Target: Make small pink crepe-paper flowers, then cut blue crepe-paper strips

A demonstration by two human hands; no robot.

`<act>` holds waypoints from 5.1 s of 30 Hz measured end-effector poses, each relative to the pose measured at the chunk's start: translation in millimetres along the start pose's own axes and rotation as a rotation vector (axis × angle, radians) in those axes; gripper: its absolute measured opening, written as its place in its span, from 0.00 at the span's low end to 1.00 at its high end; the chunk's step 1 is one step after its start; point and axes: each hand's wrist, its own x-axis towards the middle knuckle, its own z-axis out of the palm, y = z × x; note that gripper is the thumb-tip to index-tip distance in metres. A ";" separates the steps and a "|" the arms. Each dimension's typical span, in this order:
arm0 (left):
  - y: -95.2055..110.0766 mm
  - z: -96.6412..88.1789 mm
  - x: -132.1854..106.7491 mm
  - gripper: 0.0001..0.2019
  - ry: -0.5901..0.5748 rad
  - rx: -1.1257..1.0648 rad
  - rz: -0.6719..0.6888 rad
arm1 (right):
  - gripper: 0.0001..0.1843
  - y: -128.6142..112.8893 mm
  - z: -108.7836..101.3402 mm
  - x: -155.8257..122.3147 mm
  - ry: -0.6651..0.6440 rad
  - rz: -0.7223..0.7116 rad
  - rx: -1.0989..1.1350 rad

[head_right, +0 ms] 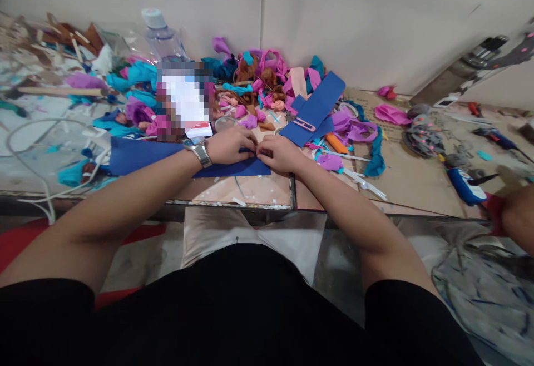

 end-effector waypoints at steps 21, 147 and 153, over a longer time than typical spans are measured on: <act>-1.8 1.9 -0.5 0.11 0.014 0.015 0.001 | 0.08 0.4 3.0 0.5 0.026 0.065 0.085; 3.2 4.6 6.0 0.10 0.256 -0.240 -0.296 | 0.11 0.8 -3.0 -2.2 0.259 0.276 0.094; 0.1 8.3 5.9 0.11 0.224 -0.190 -0.260 | 0.10 1.4 -2.9 -2.0 0.177 0.292 0.024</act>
